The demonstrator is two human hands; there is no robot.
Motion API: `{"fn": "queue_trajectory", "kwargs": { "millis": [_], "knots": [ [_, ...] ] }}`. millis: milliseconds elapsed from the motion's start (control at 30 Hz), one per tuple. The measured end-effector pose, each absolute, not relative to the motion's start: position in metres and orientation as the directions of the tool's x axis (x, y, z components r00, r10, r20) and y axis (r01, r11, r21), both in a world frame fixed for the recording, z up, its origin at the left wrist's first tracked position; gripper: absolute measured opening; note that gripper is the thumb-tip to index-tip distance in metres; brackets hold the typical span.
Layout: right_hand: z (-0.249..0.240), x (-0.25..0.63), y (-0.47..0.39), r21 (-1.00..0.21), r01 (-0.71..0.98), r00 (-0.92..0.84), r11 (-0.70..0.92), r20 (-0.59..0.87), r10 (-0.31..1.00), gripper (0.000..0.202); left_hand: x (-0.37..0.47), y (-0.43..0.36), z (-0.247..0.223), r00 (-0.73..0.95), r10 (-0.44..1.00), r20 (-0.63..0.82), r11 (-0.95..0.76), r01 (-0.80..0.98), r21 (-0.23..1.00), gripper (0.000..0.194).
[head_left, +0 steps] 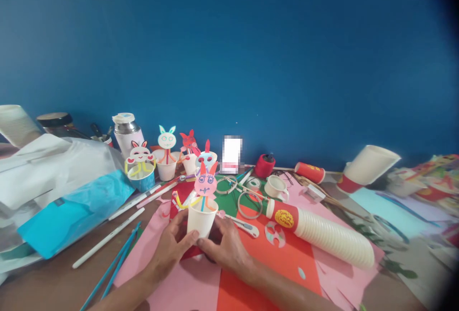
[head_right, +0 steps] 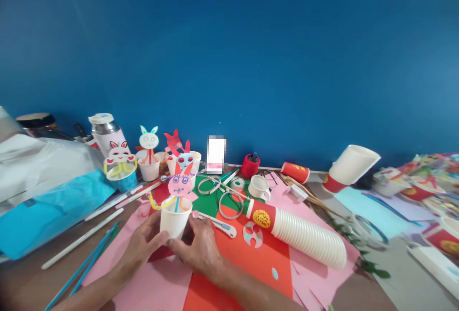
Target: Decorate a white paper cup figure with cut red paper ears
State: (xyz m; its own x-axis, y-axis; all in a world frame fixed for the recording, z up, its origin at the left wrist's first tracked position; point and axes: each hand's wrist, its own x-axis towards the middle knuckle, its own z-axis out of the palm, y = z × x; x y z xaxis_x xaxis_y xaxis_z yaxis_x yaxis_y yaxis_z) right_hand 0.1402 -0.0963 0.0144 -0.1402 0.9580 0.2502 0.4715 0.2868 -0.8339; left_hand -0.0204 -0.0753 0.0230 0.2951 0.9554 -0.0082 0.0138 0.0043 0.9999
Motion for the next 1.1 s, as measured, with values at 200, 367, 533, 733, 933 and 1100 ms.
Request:
{"fn": "queue_trajectory", "kwargs": {
  "millis": [200,367,533,733,933,1100],
  "knots": [
    [0.014,0.14,-0.097,-0.824,0.474,-0.145,0.312,0.276,0.95,0.026,-0.02,-0.075,0.024,0.3,0.954,0.009,-0.021,0.038,0.999,0.049],
    [0.015,0.14,-0.098,-0.818,0.484,-0.146,0.31,0.274,0.951,0.027,-0.019,-0.074,0.023,0.295,0.956,0.001,-0.005,0.013,1.0,0.051],
    [0.018,0.139,-0.099,-0.797,0.528,-0.116,0.294,0.275,0.954,0.03,-0.02,-0.072,0.019,0.289,0.957,0.001,0.003,-0.011,1.0,0.054],
    [0.017,0.136,-0.099,-0.759,0.571,-0.083,0.312,0.324,0.942,0.032,-0.015,-0.075,0.02,0.305,0.952,0.034,0.001,-0.115,0.993,0.052],
    [0.01,0.138,-0.097,-0.746,0.584,-0.086,0.321,0.337,0.938,0.03,-0.007,-0.08,0.023,0.245,0.968,0.047,-0.006,-0.165,0.986,0.053],
    [0.02,0.148,-0.093,-0.669,0.597,-0.238,0.442,0.378,0.894,0.016,-0.017,-0.071,0.023,0.164,0.985,0.048,-0.042,-0.041,0.998,0.053]
  ]
}}
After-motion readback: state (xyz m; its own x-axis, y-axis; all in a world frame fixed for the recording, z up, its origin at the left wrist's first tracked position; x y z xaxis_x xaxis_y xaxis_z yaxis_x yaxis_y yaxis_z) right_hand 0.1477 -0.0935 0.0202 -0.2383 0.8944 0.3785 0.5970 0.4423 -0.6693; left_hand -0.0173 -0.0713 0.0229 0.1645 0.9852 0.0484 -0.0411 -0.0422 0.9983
